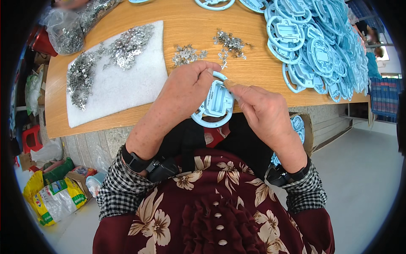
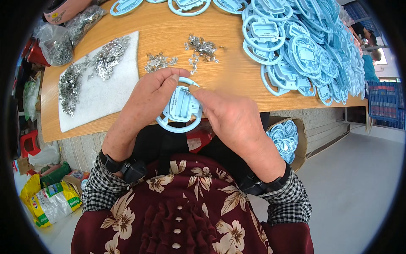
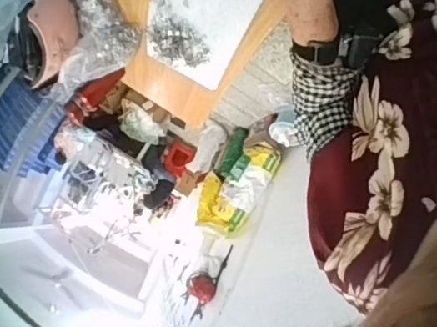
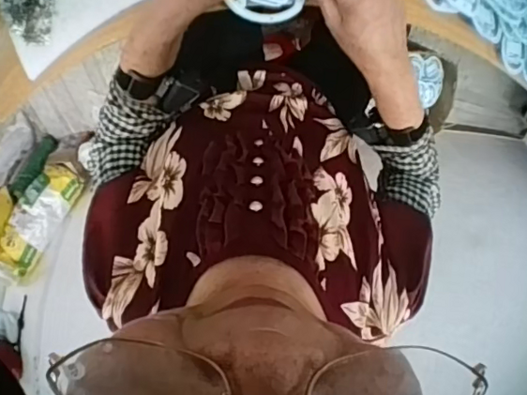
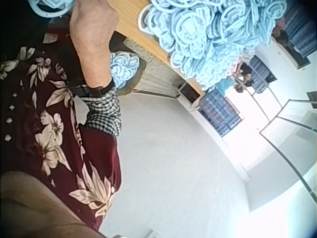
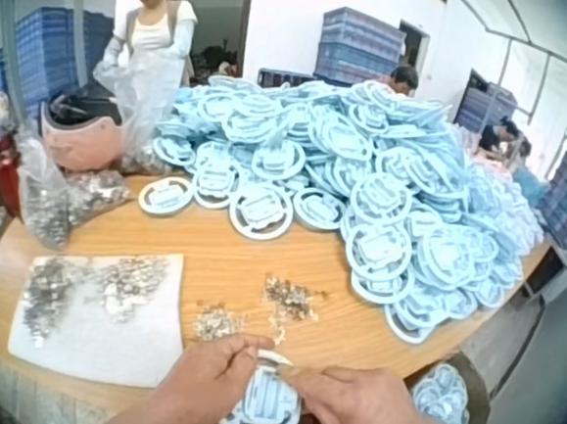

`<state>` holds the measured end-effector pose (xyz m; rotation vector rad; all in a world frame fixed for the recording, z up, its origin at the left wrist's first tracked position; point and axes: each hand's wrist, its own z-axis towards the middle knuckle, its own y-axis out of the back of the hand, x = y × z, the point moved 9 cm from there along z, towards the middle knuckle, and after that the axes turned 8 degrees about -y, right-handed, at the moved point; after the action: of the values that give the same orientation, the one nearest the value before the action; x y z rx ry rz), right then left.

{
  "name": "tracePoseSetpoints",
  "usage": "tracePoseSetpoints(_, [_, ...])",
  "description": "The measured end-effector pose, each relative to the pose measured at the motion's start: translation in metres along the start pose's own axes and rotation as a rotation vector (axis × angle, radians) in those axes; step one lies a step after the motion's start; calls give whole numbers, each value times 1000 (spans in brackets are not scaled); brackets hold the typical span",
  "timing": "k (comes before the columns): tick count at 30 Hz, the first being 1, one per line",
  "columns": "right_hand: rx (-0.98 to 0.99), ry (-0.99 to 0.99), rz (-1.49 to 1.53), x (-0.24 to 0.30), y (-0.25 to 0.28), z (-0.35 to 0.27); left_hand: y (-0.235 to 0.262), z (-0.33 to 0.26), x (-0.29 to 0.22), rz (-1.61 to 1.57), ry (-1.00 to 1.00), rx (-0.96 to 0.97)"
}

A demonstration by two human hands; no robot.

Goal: Assembling small metal components into light blue plastic circular housings.

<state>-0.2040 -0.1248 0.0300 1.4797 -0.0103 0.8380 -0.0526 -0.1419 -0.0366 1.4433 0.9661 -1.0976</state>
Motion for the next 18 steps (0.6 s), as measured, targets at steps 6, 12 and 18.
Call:
tracePoseSetpoints(6, [70, -10, -70, 6, 2, 5, 0, 1, -4, 56, -68, -4])
tracePoseSetpoints(12, [241, 57, -438, 42, 7, 16, 1, -2, -9, 215, -92, -30])
tracePoseSetpoints(18, [56, 128, -190, 18, 17, 11, -1, 0, -1, 89, -48, -33])
